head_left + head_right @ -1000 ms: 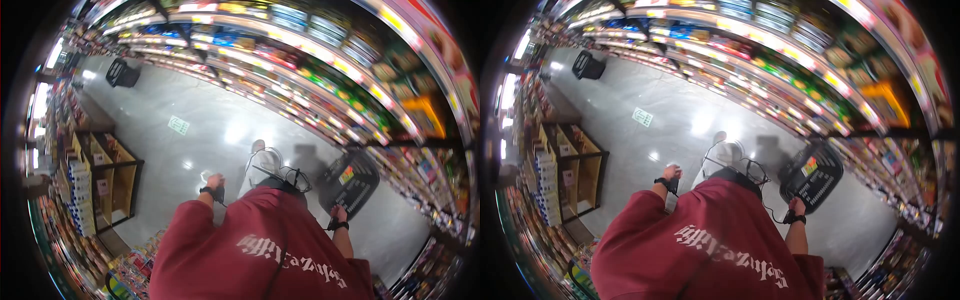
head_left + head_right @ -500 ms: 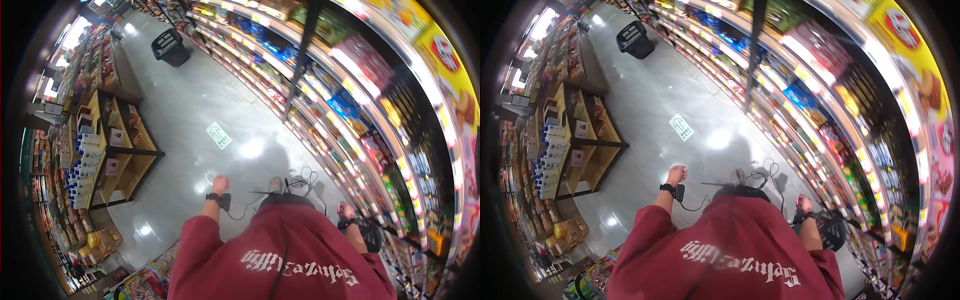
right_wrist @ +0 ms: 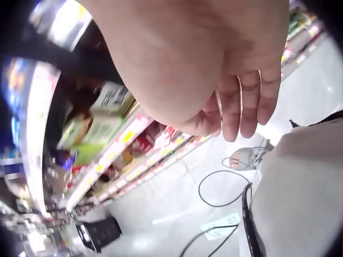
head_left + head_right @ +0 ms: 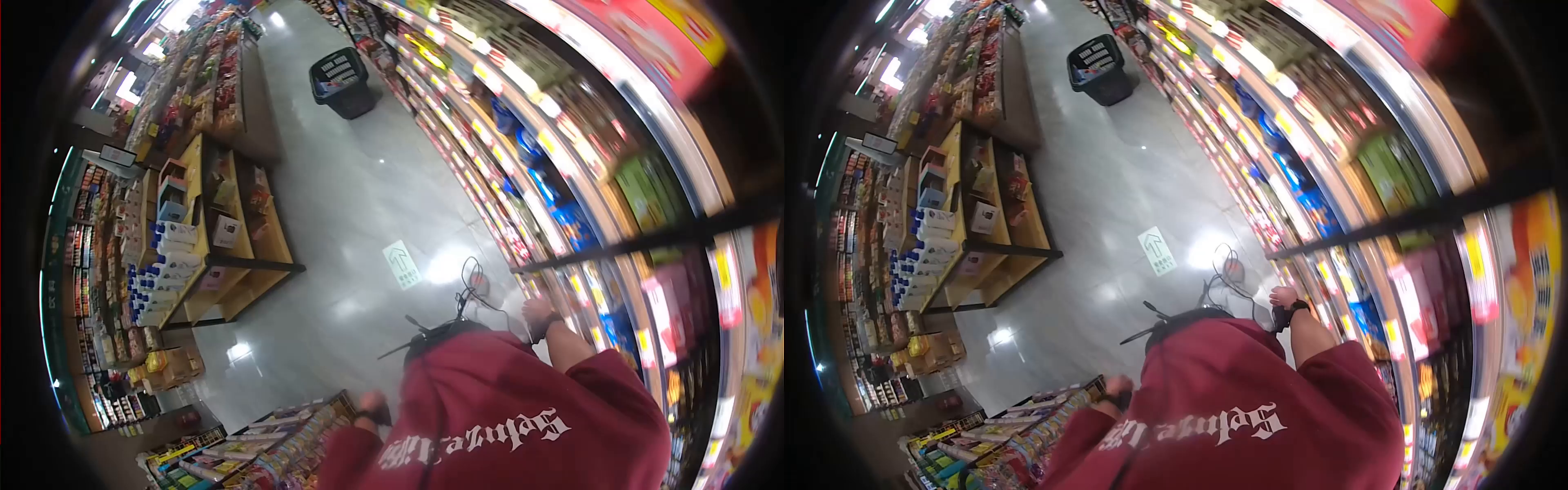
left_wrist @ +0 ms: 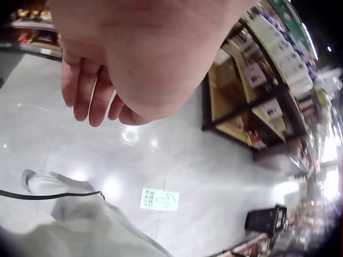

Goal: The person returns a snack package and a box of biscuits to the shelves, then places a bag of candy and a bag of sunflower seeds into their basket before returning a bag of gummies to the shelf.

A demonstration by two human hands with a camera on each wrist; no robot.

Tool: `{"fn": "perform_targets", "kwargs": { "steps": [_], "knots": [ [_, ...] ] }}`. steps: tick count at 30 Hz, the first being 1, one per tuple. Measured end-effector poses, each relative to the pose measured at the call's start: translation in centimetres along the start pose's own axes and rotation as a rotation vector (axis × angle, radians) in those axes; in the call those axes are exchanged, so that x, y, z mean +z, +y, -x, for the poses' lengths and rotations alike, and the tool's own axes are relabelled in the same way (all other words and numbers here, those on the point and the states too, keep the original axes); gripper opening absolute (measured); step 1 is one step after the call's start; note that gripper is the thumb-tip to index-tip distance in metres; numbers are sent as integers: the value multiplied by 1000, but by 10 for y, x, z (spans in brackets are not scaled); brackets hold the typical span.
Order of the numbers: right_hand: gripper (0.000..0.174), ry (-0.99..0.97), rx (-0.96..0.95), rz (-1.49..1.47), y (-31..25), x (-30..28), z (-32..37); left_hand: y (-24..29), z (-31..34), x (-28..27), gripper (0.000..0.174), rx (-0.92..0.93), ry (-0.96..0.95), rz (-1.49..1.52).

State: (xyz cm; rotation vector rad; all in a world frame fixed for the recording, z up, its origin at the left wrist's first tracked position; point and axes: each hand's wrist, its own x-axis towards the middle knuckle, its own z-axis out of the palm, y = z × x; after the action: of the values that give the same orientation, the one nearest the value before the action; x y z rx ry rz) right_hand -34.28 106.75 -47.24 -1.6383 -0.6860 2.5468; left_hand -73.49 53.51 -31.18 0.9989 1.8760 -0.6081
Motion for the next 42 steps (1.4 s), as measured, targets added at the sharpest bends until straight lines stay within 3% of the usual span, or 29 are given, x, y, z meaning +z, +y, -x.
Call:
{"fn": "perform_targets", "kwargs": {
  "steps": [1, 2, 5, 7, 8, 11, 12, 14, 15, 16, 17, 19, 21, 22, 24, 25, 26, 27, 28, 29, 31, 32, 34, 35, 36, 37, 39, 41, 42],
  "knots": [
    [19, -35, 2, 61, -29, 24, -17, 9, 29, -10, 27, -56, 43, 212],
    [19, -65, 11, 130, -65, 48, -27, 17, 42, -11, 29, -282, 76, 641],
    [16, -37, -80, 353, -169, 140, -43, 3, 13, 50, 31, -160, 41, 980],
    [18, 196, -155, 485, -233, 224, -28, 6, -4, 37, 33, 48, 225, 840],
    [18, 216, -169, 491, -253, 242, -47, 9, -12, 30, 33, 149, 316, 765],
    [15, 186, -153, 566, -301, 287, -97, 15, -30, -80, 32, -57, 248, 1173],
    [14, 164, -141, 599, -320, 296, -112, 1, -65, -93, 26, -139, 182, 1342],
    [9, 101, -112, 566, -358, 310, -129, -35, -87, -222, 31, -60, 55, 981],
    [7, 70, -92, 542, -369, 327, -131, -65, -113, -244, 30, -18, 11, 823],
    [9, 195, -143, 468, -382, 354, -120, -96, -139, -266, 30, 28, -26, 666],
    [14, 186, -155, 334, -383, 326, -164, -135, -184, -280, 25, 39, 107, 657],
    [17, 467, -235, 28, -393, 323, -207, -211, -271, -307, 16, 51, 374, 614],
    [22, 417, -158, 22, -409, 342, -209, -275, -311, -388, 20, 18, 741, 429],
    [27, 336, -151, 23, -407, 333, -227, -299, -324, -440, 17, -172, 501, 1408],
    [20, 442, -83, 108, -421, 388, -215, -328, -308, -543, 20, -72, 651, 1863],
    [21, 485, -37, 240, -429, 405, -225, -337, -304, -580, 17, -69, 694, 1876],
    [25, 384, -17, 190, -434, 426, -229, -346, -303, -615, 16, -63, 740, 1883],
    [24, 447, -79, 200, -435, 450, -244, -357, -309, -642, 16, -55, 787, 1886],
    [24, 510, -140, 214, -435, 474, -259, -373, -322, -654, 19, -59, 771, 1861],
    [23, 486, -87, -168, -433, 479, -300, -386, -332, -662, 18, -72, 734, 1794],
    [18, 199, 100, -139, -443, 472, -361, -405, -348, -669, 16, -200, 611, 1743],
    [17, 310, 109, -182, -460, 513, -371, -427, -371, -642, 14, -143, 514, 1817],
    [18, 296, 96, 44, -495, 566, -412, -459, -381, -602, 14, -269, 259, 1562],
    [18, 198, 68, 288, -517, 581, -440, -463, -372, -590, 16, -263, 220, 1372],
    [19, 40, -60, 805, -542, 595, -471, -468, -359, -579, 18, -250, 201, 1187],
    [19, -75, -308, 1554, -574, 618, -501, -476, -352, -576, 20, -243, 196, 1119],
    [20, -217, -624, 2154, -643, 680, -551, -492, -343, -562, 25, -215, 194, 1124],
    [19, -53, -672, 1675, -715, 775, -566, -505, -343, -558, 30, -176, 223, 1160],
    [19, -2, -685, 1427, -752, 822, -566, -504, -337, -599, 32, -281, 133, 965]
  ]
}}
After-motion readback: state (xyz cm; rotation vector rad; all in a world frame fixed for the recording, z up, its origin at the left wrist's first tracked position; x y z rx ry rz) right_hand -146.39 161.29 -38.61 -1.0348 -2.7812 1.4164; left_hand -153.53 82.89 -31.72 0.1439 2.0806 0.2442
